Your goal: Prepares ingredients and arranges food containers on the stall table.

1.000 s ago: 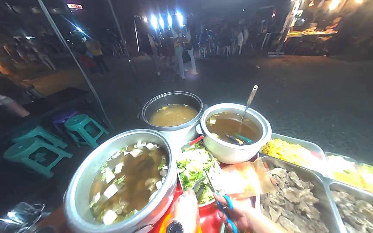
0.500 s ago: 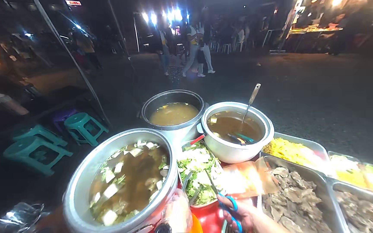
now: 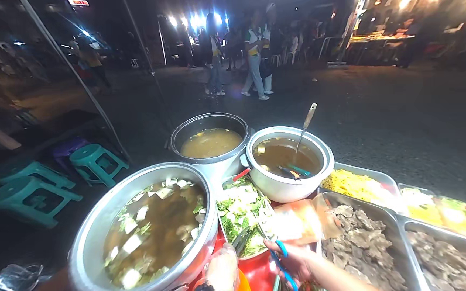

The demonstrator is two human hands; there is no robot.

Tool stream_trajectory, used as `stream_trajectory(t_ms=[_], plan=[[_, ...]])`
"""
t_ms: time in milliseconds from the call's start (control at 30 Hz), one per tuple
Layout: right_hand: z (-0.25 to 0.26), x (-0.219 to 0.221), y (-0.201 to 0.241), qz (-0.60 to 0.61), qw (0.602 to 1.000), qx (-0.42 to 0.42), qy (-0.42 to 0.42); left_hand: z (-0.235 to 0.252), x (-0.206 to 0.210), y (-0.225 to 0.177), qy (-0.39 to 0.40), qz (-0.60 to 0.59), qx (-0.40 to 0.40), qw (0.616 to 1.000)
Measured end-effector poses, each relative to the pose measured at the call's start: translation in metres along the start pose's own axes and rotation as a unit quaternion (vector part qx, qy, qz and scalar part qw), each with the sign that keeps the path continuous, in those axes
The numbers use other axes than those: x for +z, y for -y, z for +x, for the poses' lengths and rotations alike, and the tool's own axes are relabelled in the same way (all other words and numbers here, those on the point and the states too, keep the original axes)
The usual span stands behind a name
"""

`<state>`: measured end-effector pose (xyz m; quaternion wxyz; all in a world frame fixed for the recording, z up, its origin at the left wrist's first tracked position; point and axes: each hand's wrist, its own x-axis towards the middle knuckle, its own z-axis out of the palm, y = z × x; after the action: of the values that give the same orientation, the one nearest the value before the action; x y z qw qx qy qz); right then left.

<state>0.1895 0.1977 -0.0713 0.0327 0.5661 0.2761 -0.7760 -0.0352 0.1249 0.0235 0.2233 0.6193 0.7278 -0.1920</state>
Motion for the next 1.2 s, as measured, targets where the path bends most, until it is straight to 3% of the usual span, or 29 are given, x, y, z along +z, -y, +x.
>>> stream_trajectory(t_ms=[200, 333, 567, 667, 833, 933, 1033, 1200], plan=[[0.004, -0.005, 0.017, -0.069, 0.997, 0.015, 0.041, -0.003, 0.005, 0.002, -0.046, 0.051, 0.016, 0.997], [0.007, -0.010, 0.017, -0.034, 0.999, -0.004, 0.032, -0.003, 0.007, -0.001, -0.042, 0.059, 0.027, 0.997], [0.010, -0.019, -0.011, -0.092, 0.989, -0.067, -0.091, -0.008, 0.002, 0.005, -0.026, -0.021, -0.001, 0.999], [0.000, -0.029, -0.025, -0.096, 0.987, -0.115, -0.064, -0.007, -0.011, 0.007, -0.028, -0.084, -0.022, 0.996], [-0.025, -0.028, -0.015, 0.036, 0.992, -0.118, -0.005, 0.039, -0.026, -0.001, -0.055, -0.163, -0.043, 0.984], [-0.026, -0.021, 0.008, 0.065, 0.992, -0.107, 0.028, 0.081, -0.034, -0.011, -0.027, -0.186, -0.040, 0.981], [-0.011, -0.018, 0.030, 0.087, 0.994, -0.066, 0.010, 0.117, -0.032, -0.018, 0.007, -0.205, -0.026, 0.978], [0.019, -0.024, 0.047, 0.103, 0.994, -0.025, -0.013, 0.122, -0.015, -0.005, -0.007, -0.267, -0.020, 0.963]])
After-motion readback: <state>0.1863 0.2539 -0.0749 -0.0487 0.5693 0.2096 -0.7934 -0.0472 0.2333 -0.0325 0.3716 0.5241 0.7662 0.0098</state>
